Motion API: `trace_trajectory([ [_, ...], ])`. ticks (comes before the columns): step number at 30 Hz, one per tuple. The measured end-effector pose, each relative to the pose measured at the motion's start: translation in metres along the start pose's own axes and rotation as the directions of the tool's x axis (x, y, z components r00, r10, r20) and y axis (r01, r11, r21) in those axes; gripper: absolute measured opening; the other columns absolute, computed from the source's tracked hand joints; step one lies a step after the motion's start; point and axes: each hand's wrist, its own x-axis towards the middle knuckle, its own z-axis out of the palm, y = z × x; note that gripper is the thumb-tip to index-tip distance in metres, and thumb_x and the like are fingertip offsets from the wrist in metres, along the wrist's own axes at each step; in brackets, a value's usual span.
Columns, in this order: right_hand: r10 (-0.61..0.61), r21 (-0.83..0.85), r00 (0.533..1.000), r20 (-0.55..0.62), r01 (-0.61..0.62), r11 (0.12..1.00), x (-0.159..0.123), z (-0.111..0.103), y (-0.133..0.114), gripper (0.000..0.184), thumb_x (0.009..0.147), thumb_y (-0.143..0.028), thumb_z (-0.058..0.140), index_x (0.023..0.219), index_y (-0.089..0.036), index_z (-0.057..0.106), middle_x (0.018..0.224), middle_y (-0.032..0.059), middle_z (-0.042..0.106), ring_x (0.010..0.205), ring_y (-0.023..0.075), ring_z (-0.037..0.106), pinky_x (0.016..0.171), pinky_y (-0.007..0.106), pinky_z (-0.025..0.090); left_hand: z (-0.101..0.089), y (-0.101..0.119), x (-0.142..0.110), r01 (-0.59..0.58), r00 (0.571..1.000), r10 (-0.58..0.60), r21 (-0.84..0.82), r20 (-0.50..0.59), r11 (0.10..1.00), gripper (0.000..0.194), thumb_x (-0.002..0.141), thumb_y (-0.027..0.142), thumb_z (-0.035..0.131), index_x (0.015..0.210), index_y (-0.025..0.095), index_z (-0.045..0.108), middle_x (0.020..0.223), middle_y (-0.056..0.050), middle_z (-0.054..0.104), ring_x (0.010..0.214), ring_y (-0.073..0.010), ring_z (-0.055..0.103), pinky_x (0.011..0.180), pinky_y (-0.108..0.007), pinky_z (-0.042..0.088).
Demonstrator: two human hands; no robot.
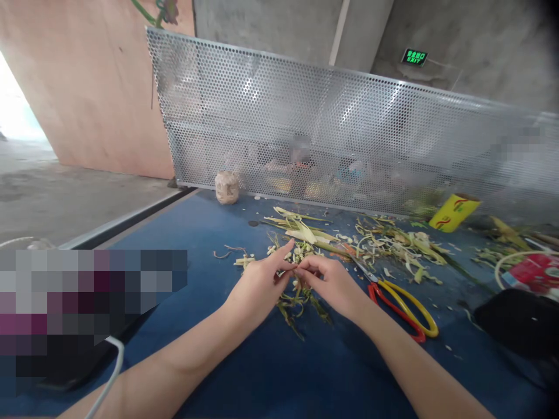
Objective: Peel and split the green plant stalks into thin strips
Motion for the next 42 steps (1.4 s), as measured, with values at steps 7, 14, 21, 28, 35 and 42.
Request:
trace_trajectory([
  [7, 0.014, 0.063, 1.000, 0.020, -0.015, 0.998, -0.0001, -0.0007, 0.0010, 0.010, 0.077, -0.020, 0.044, 0.073, -0.019, 0.054, 0.066, -0.0013, 0.060, 0.063, 0.0122, 0.055, 0.059, 0.023, 0.039, -0.0013, 0.0009, -0.0001, -0.021, 1.000, 0.021, 0.023, 0.013, 1.000, 0.053, 0.074, 0.016, 0.045, 0.126, 0.019, 0.035, 0.086, 0.000, 0.068, 0.061, -0.0114, 0.060, 0.064, -0.023, 0.048],
  [14, 0.012, 0.030, 1.000, 0.015, -0.012, 0.999, 0.0008, -0.0012, 0.0035, 0.010, 0.077, -0.020, 0.045, 0.075, -0.019, 0.055, 0.067, -0.0012, 0.059, 0.062, 0.0122, 0.053, 0.058, 0.023, 0.038, 0.0008, -0.0010, -0.0022, -0.082, 0.997, 0.083, 0.087, -0.006, 0.993, 0.059, 0.076, 0.020, 0.046, 0.130, 0.026, 0.025, 0.097, 0.001, 0.066, 0.069, -0.0126, 0.062, 0.068, -0.026, 0.048],
  [21, -0.004, 0.033, 1.000, -0.002, 0.004, 0.999, 0.0002, -0.0009, 0.0025, 0.010, 0.077, -0.019, 0.046, 0.074, -0.019, 0.055, 0.069, -0.0008, 0.062, 0.065, 0.0125, 0.056, 0.061, 0.023, 0.040, 0.0012, -0.0012, -0.0015, -0.104, 0.995, 0.104, 0.096, 0.009, 0.990, 0.049, 0.079, 0.021, 0.042, 0.127, 0.023, 0.033, 0.094, 0.000, 0.067, 0.083, -0.0162, 0.062, 0.072, -0.027, 0.048],
  [28, 0.022, -0.092, 0.999, -0.045, -0.026, 0.995, 0.0017, 0.0013, 0.0049, 0.009, 0.077, -0.018, 0.046, 0.075, -0.020, 0.056, 0.070, -0.0005, 0.065, 0.067, 0.0143, 0.059, 0.063, 0.024, 0.040, 0.0010, -0.0015, 0.0009, -0.068, 0.997, 0.065, 0.090, 0.028, 0.994, 0.042, 0.079, 0.021, 0.041, 0.121, 0.024, 0.042, 0.091, 0.001, 0.068, 0.081, -0.0166, 0.063, 0.072, -0.026, 0.047],
  [35, -0.004, -0.209, 1.000, -0.028, -0.002, 0.978, 0.0005, -0.0002, 0.0015, 0.011, 0.078, -0.020, 0.047, 0.076, -0.020, 0.057, 0.071, 0.0005, 0.065, 0.067, 0.0138, 0.059, 0.061, 0.023, 0.039, 0.0000, -0.0020, 0.0021, -0.017, 1.000, 0.016, 0.054, 0.018, 0.998, 0.045, 0.075, 0.022, 0.046, 0.120, 0.024, 0.045, 0.085, 0.002, 0.069, 0.068, -0.0156, 0.064, 0.066, -0.024, 0.047],
  [42, -0.137, -0.365, 0.990, 0.021, 0.135, 0.921, -0.0005, -0.0052, -0.0024, 0.006, 0.076, -0.019, 0.051, 0.073, -0.019, 0.057, 0.068, -0.0001, 0.062, 0.064, 0.0123, 0.054, 0.058, 0.022, 0.036, -0.0042, 0.0004, 0.0053, 0.180, 0.982, -0.169, -0.165, 0.080, 0.970, 0.057, 0.067, 0.021, 0.053, 0.123, 0.016, 0.040, 0.074, 0.001, 0.069, 0.062, -0.0147, 0.060, 0.059, -0.025, 0.048],
])
